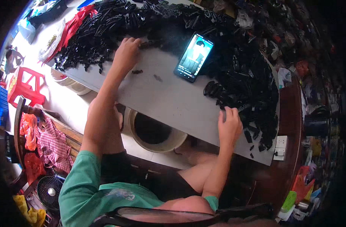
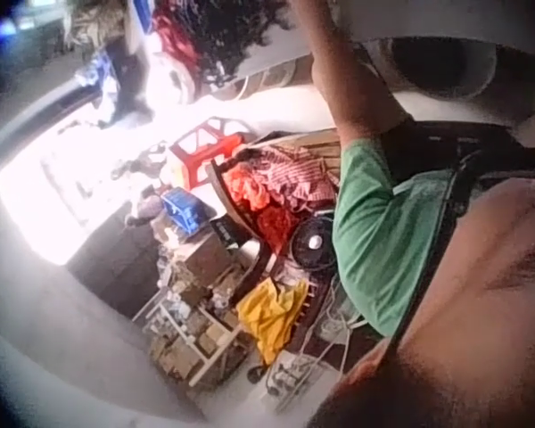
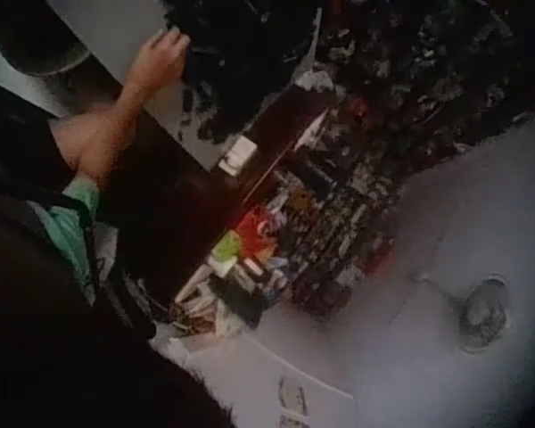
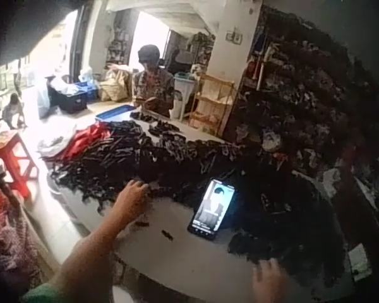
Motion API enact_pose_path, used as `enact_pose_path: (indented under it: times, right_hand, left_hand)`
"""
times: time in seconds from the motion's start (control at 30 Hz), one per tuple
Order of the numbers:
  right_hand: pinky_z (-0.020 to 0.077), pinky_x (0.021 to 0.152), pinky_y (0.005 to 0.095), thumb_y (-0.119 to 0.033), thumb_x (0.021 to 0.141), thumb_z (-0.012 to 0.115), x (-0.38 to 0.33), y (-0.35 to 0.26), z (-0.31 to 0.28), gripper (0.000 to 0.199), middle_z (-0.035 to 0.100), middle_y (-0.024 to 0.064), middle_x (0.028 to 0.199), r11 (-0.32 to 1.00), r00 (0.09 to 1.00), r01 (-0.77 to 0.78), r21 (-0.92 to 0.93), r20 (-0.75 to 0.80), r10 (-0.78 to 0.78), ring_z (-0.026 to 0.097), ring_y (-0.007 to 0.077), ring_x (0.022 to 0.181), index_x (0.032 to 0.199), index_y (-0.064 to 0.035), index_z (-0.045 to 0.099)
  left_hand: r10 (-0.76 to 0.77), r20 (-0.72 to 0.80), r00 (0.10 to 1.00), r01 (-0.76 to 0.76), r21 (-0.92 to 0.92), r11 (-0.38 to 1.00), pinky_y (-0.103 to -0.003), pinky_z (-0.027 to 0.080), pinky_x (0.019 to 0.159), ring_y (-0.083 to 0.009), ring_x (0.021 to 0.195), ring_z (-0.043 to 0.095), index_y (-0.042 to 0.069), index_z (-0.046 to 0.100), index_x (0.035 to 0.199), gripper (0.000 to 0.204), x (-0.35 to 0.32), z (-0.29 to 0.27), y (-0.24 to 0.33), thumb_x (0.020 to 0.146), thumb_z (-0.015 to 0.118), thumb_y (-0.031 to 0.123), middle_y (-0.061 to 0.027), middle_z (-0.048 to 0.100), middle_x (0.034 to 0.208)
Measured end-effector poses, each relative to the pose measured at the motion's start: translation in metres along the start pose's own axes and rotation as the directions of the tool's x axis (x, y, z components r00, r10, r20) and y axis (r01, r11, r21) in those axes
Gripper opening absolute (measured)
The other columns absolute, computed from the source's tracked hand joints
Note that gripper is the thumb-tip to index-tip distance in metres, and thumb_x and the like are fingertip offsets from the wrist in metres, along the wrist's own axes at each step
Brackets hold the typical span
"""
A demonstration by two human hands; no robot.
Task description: The person sorts small black plastic components by hand on a work table.
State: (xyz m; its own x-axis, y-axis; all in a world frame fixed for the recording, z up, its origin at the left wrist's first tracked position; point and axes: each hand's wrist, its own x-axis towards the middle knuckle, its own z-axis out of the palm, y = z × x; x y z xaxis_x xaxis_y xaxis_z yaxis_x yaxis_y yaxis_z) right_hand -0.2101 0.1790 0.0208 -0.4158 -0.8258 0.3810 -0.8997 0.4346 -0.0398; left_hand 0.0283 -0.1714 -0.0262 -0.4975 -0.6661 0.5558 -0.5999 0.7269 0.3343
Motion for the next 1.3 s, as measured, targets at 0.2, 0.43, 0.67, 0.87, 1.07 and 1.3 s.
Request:
enact_pose_path:
  times: [0.2,0.43,0.67,0.87,1.07,1.3]
  right_hand:
    - [0.0538,0.078,0.0436,-0.017,0.091,0.064,-0.010,0.010,0.015,0.015,0.059,0.0115,0.104,0.974,0.981,-0.146,-0.175,0.103,0.165,0.064,0.0324,0.096,0.103,-0.0068,0.063]
    - [0.0547,0.078,0.0432,-0.016,0.091,0.064,-0.011,0.000,0.006,0.018,0.057,0.0099,0.111,0.946,0.975,-0.212,-0.245,0.010,0.222,0.064,0.0318,0.100,0.107,-0.0067,0.061]
    - [0.0550,0.081,0.0423,-0.014,0.093,0.062,-0.006,-0.002,0.013,0.023,0.056,0.0114,0.117,0.954,0.972,-0.167,-0.251,0.123,0.202,0.064,0.0328,0.102,0.114,-0.0058,0.060]
    - [0.0541,0.085,0.0422,-0.015,0.093,0.062,-0.005,0.001,0.016,0.030,0.057,0.0118,0.120,0.979,0.990,-0.101,-0.176,0.083,0.117,0.063,0.0326,0.105,0.121,-0.0049,0.057]
    - [0.0540,0.085,0.0438,-0.018,0.093,0.063,-0.004,0.000,0.004,0.030,0.058,0.0118,0.120,0.984,0.985,-0.117,-0.134,0.114,0.132,0.063,0.0324,0.105,0.121,-0.0051,0.058]
    - [0.0549,0.078,0.0449,-0.017,0.092,0.064,-0.022,0.015,0.016,0.016,0.058,0.0105,0.108,0.934,0.972,-0.146,-0.327,0.131,0.197,0.063,0.0319,0.097,0.102,-0.0056,0.059]
  left_hand:
    - [0.149,-0.087,0.985,-0.149,0.003,0.989,-0.043,0.050,0.088,-0.0374,0.099,0.059,0.003,0.060,0.107,0.022,0.005,-0.004,0.011,0.085,0.060,-0.002,-0.0157,0.064,0.101]
    - [0.033,-0.161,0.986,-0.106,-0.467,0.878,-0.043,0.053,0.087,-0.0361,0.104,0.062,0.001,0.060,0.113,0.027,-0.020,-0.022,0.055,0.086,0.055,-0.001,-0.0171,0.064,0.110]
    - [0.811,-0.130,0.570,-0.803,-0.298,0.516,-0.031,0.061,0.072,-0.0271,0.108,0.063,0.003,0.059,0.093,0.012,-0.070,-0.027,0.139,0.083,0.061,0.010,-0.0107,0.061,0.106]
    - [0.888,0.068,0.456,-0.738,-0.529,0.419,-0.035,0.060,0.071,-0.0286,0.106,0.060,0.002,0.057,0.088,0.016,-0.094,-0.010,0.154,0.078,0.063,0.014,-0.0108,0.058,0.098]
    - [0.584,0.097,0.806,-0.427,-0.589,0.687,-0.042,0.054,0.077,-0.0320,0.099,0.060,0.001,0.060,0.093,0.022,-0.091,-0.027,0.169,0.079,0.067,0.017,-0.0122,0.059,0.098]
    - [0.467,0.265,0.844,-0.265,-0.551,0.791,-0.045,0.053,0.081,-0.0347,0.100,0.060,0.005,0.063,0.108,0.029,-0.097,-0.005,0.166,0.081,0.071,0.013,-0.0148,0.061,0.105]
